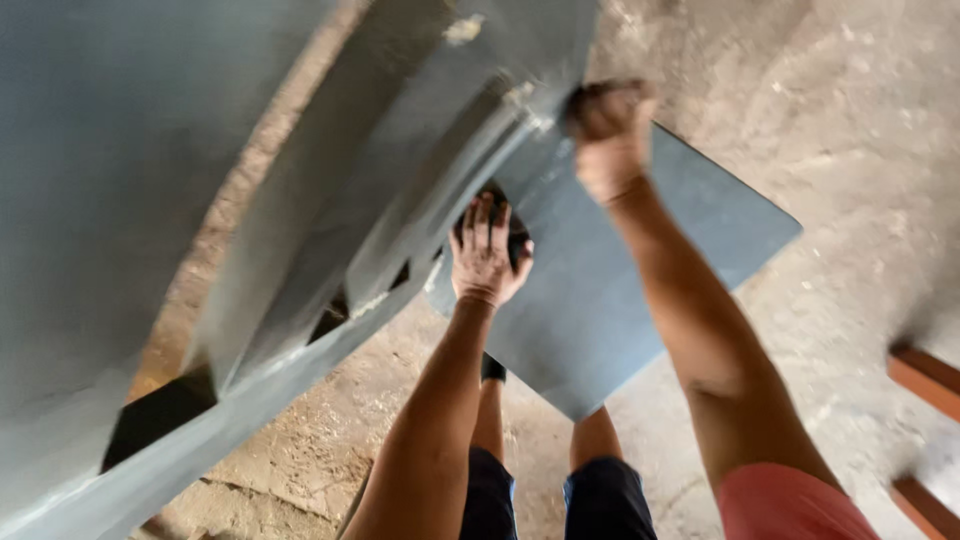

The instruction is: The person sands the seat and backrest slats of a dark grey wooden chair with a piece of sandpaper.

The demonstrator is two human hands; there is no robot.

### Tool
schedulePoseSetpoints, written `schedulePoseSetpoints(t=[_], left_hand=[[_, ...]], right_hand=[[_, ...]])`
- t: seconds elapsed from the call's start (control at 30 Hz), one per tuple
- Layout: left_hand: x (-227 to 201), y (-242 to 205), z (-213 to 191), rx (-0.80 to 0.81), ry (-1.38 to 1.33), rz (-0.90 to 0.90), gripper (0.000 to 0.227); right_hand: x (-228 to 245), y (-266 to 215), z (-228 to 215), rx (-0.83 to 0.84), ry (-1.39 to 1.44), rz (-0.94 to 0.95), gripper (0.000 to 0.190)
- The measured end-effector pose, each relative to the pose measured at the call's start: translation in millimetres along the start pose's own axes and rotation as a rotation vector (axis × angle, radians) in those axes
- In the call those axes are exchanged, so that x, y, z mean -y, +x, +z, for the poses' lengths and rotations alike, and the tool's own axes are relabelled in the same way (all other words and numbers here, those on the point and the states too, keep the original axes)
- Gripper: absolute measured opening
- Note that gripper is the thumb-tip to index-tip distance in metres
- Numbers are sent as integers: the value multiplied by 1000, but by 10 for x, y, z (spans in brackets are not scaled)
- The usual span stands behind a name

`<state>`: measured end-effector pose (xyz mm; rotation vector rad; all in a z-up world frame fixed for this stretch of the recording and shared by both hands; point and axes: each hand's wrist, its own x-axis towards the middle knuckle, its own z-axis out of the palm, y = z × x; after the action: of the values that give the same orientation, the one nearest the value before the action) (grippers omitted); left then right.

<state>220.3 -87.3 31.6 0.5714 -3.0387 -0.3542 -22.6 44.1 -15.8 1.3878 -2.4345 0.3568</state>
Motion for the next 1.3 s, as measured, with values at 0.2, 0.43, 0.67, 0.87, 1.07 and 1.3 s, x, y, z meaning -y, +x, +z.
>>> schedulePoseSetpoints(t=[0.2, 0.43, 0.67, 0.87, 1.07, 1.3], left_hand=[[-15, 13, 9, -11, 3, 15, 73], [-7, 47, -17, 27, 15, 4, 74], [-2, 80, 36, -34, -22, 11, 75], [-15, 25, 31, 24, -18, -24, 76], [-23, 33, -7, -9, -20, 9, 77], [-8, 73, -18, 1, -63, -10, 73]], right_hand=[[77, 130, 75, 3, 42, -67, 19], [169, 363, -246, 36, 131, -140, 23], [106, 379, -198, 16, 144, -154, 29], [104, 295, -199, 15, 166, -87, 25], [205, 232, -95, -19, 589, -39, 25], [463, 365, -486, -53, 206, -121, 10]])
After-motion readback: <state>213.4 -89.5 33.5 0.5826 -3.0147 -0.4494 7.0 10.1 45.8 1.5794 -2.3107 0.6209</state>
